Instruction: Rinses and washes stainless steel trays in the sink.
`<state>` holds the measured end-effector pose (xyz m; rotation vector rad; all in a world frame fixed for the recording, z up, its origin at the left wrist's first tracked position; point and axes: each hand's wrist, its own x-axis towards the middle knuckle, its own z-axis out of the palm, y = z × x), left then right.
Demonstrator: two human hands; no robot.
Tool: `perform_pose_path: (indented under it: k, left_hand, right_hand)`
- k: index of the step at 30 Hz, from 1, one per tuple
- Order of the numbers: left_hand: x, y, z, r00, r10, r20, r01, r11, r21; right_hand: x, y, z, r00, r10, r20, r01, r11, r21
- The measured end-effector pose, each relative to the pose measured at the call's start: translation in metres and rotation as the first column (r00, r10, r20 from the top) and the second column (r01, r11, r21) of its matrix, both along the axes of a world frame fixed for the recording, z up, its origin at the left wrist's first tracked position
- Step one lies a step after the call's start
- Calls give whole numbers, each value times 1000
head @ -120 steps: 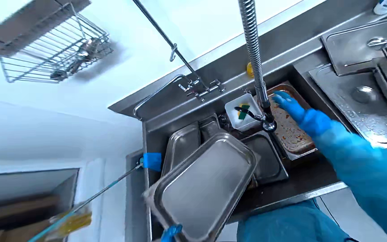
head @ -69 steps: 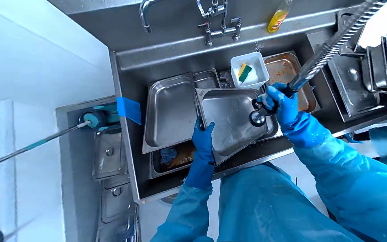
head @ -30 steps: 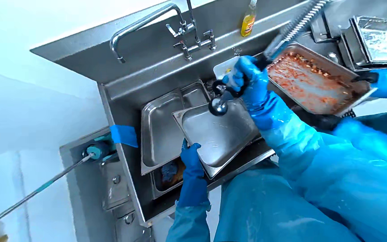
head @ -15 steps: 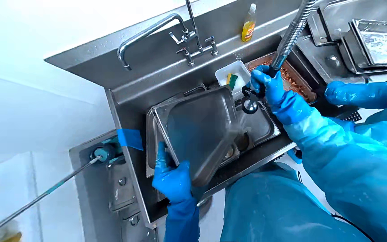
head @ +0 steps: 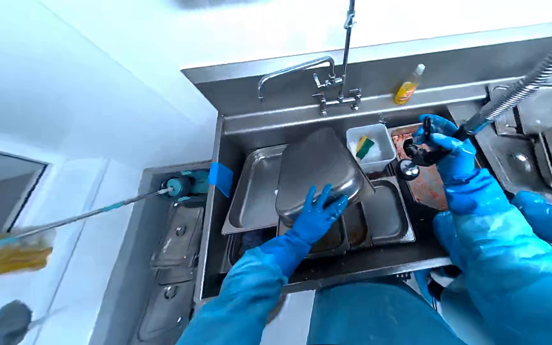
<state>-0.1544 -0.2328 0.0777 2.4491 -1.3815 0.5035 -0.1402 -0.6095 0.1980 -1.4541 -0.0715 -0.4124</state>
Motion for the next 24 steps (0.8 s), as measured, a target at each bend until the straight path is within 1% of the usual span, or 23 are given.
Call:
perform_pose_path:
  k: [2, 3, 5, 7, 8, 10, 13, 15, 16, 17, 18, 19, 20, 21, 22, 23, 24]
  left_hand:
    - [2, -16, -33, 999, -40, -31, 42, 997, 70]
    - [0, -22, -48, 998, -37, -57, 43, 993, 111]
    - [0, -33, -70, 993, 21, -115, -3, 989, 149]
    - [2, -46, -83, 987, 78, -143, -50, 981, 190]
    - [3, -50, -89, 987, 94, -131, -63, 972, 226]
    - [3, -55, -97, 988, 96, -121, -48, 936, 350]
    - [-1, -53, -103, 988, 80, -135, -16, 908, 419]
    - [11, -55, -97, 984, 65, -164, 2, 926, 377]
    - [0, -55, -101, 980, 25, -198, 43, 943, 331]
    - [-22, -49, -108, 974, -24, -226, 90, 953, 288]
    - [-31, -45, -107, 975, -38, -219, 100, 955, 278]
    - [-11, -58, -94, 981, 11, -192, 46, 956, 289]
    - [19, -78, -83, 990, 45, -134, -9, 966, 258]
    - [33, -90, -82, 996, 38, -81, -21, 979, 204]
    - [21, -84, -82, 996, -5, -91, 24, 975, 219]
    - [-7, -63, -80, 984, -65, -164, 109, 955, 275]
    - [-24, -41, -78, 966, -105, -235, 180, 928, 325]
  right_hand:
    - [-4, -7, 8, 999, 3, 38, -5, 999, 49]
    - [-6, -7, 11, 998, 15, 61, -20, 997, 71]
    - [-6, -2, 18, 992, 37, 123, -53, 990, 131]
    - [-4, 9, 27, 982, 48, 185, -85, 976, 201]
    - [-2, 18, 31, 975, 57, 217, -110, 965, 237]
    - [4, 44, 35, 962, 73, 263, -157, 937, 313]
    - [11, 84, 28, 962, 97, 255, -194, 901, 389]
    - [27, 107, 22, 959, 91, 268, -205, 876, 437]
    - [22, 116, 16, 964, 84, 254, -197, 865, 462]
    - [8, 126, 7, 973, 68, 220, -171, 852, 494]
    - [-3, 137, 3, 982, 46, 183, -136, 844, 518]
    - [10, 138, 8, 981, 30, 190, -124, 853, 507]
    - [33, 128, 13, 974, 16, 225, -123, 876, 466]
    - [44, 115, 14, 974, -6, 227, -89, 908, 409]
    - [36, 104, 11, 979, -31, 200, -41, 938, 343]
    - [20, 95, 5, 985, -55, 164, 5, 958, 288]
    - [9, 86, 0, 986, -75, 148, 33, 962, 270]
